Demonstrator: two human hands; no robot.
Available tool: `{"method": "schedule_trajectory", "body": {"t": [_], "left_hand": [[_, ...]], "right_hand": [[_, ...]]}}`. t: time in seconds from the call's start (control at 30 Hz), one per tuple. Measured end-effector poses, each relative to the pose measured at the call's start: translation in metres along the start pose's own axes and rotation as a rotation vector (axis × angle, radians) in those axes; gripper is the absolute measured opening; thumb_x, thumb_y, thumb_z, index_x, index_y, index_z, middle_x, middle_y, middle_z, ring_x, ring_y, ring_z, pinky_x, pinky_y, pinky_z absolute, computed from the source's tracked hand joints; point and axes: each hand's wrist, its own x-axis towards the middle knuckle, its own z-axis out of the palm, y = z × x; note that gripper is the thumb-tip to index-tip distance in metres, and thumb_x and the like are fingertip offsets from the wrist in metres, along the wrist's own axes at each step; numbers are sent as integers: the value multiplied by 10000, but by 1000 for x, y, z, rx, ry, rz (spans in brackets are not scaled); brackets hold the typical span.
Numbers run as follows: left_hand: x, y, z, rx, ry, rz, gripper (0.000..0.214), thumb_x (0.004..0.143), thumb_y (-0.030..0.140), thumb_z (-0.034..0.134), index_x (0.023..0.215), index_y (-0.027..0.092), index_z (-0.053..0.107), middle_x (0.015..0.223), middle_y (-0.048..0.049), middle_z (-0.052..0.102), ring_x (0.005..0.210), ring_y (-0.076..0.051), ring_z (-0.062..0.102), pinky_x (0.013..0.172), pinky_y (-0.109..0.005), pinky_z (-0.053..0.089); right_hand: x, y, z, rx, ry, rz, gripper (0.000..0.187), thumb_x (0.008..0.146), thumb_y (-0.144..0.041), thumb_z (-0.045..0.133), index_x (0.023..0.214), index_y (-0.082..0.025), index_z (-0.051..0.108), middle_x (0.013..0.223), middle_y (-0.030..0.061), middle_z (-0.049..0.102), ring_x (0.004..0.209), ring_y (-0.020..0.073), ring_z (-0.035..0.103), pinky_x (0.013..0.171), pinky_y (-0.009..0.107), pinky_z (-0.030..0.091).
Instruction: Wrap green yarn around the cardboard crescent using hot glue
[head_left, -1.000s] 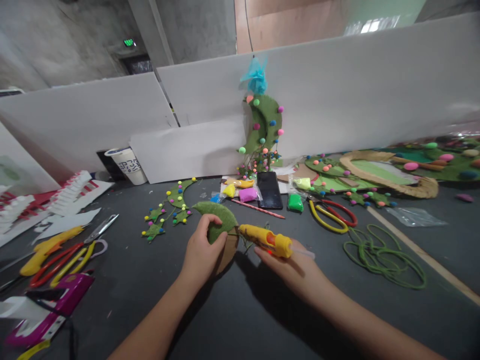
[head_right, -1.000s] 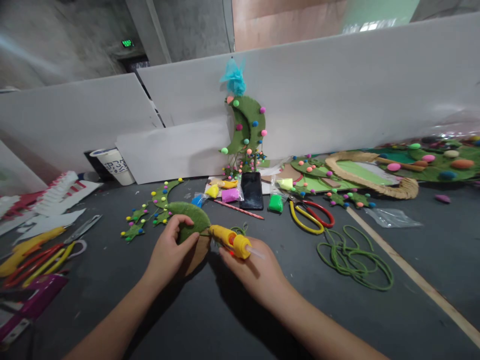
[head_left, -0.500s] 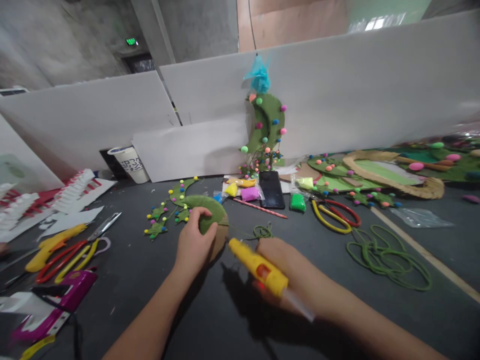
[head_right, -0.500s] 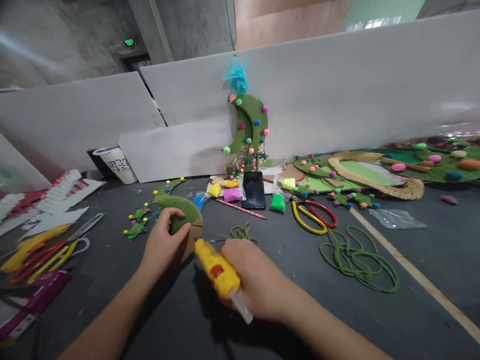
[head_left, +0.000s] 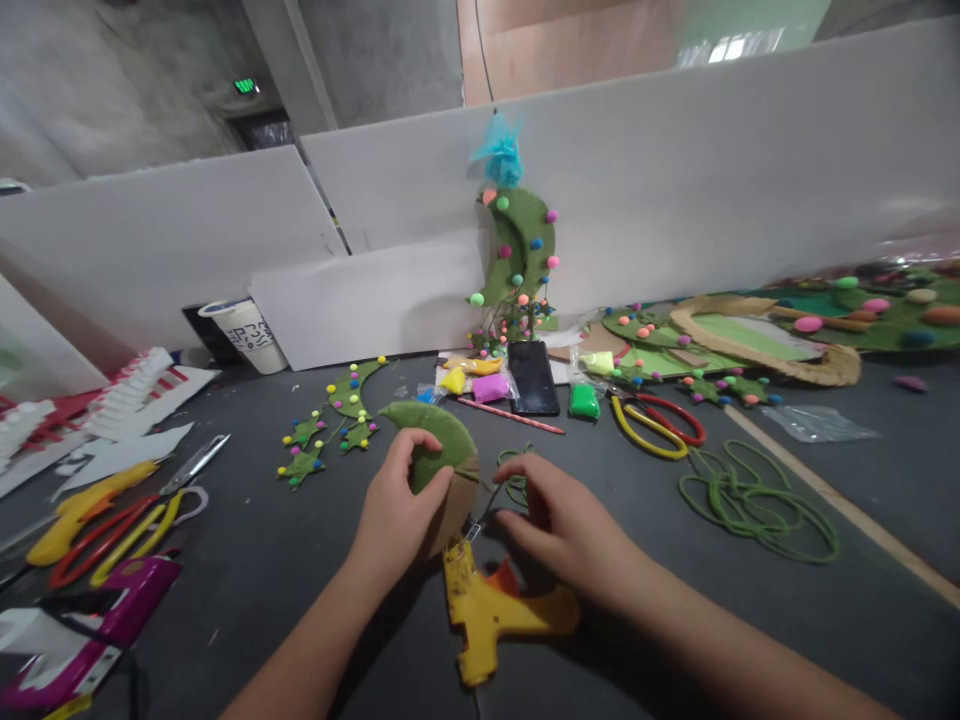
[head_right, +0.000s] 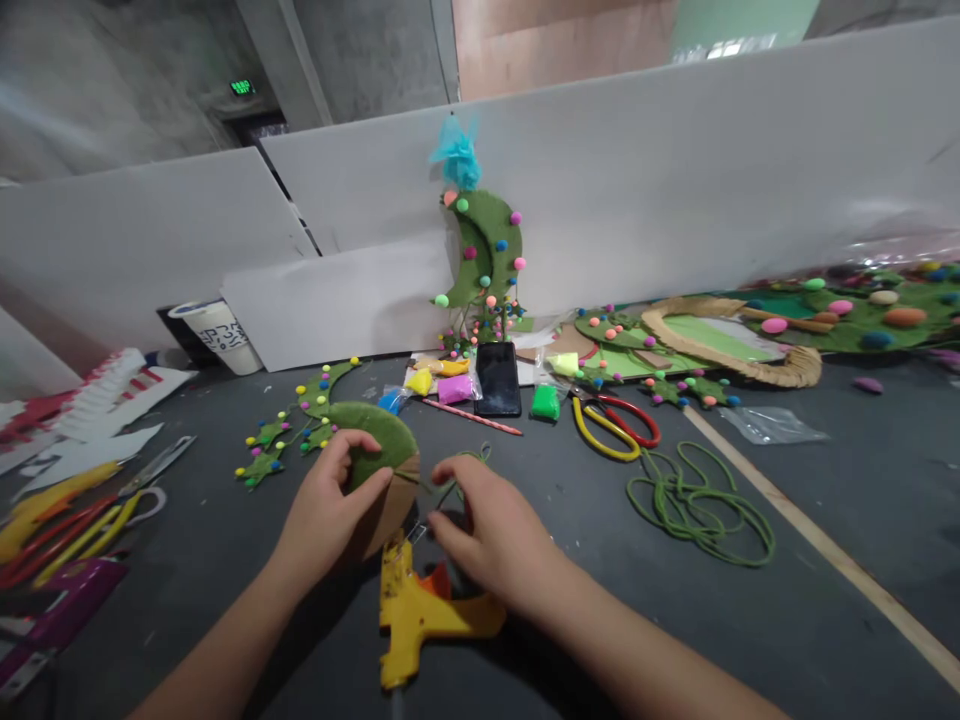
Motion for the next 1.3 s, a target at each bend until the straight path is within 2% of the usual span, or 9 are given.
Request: {"method": "schedule_trajectory", "body": {"t": [0.07,0.17,0.23,0.3,0.37,0.47,0.6,0.97,1.3], "left_hand": [[-5,4,2,-21,-41,14,159,788,239,545,929,243,469,834,35,521,744,-156,510,705,-271,386],[-9,8,4,-31,-91,19,157,799,228,537,936,244,462,848,37,521,754,-151,514,714,-270,388],[-9,9,3,-27,-109,22,151,804,222,535,933,244,460,855,38,519,760,-147,513,723,-270,388],[-8,9,3,-22,-118,36,141,809,220,532,928,244,461,867,36,520,790,-150,516,742,-272,387],[-7,8,2,-19,-136,50,137,811,217,531,929,244,465,876,33,525,822,-155,523,761,-275,387],[-7,9,1,-30,-210,66,148,804,203,535,935,245,478,889,30,539,836,-156,534,768,-270,394],[-8,12,0,-57,-281,97,151,806,203,538,944,245,494,910,26,548,843,-154,538,766,-259,401],[-8,12,0,-54,-265,72,154,800,198,551,932,242,485,860,35,539,775,-142,537,715,-252,399],[-8,16,-1,-66,-269,82,150,784,170,548,910,231,495,838,37,544,761,-136,540,693,-249,399]], "right_hand": [[3,4,5,213,27,98,344,798,-178,542,1129,-210,457,783,-20,545,565,117,430,554,258,366],[5,10,14,480,-31,114,435,768,-150,555,1165,-220,392,932,8,575,537,92,420,517,243,362],[6,13,17,526,-32,127,443,767,-141,551,1170,-218,385,850,-17,562,547,101,442,523,241,366],[6,14,16,461,22,142,390,772,-142,554,1133,-209,424,732,-51,506,568,115,454,541,243,367],[6,13,11,308,88,130,258,779,-148,561,1025,-202,503,662,-62,456,584,125,449,557,246,358],[5,9,1,46,183,9,72,795,-129,561,828,-193,571,668,-39,468,630,134,454,597,254,345],[4,6,-6,-117,262,-117,81,813,-114,574,769,-181,583,721,-16,495,688,142,476,637,255,348],[7,10,-8,-36,274,-51,85,799,-114,605,766,-182,645,653,-26,540,616,126,492,578,232,354],[9,9,-11,86,202,-28,136,818,-136,579,776,-188,697,758,18,680,731,156,600,671,255,426]]}}
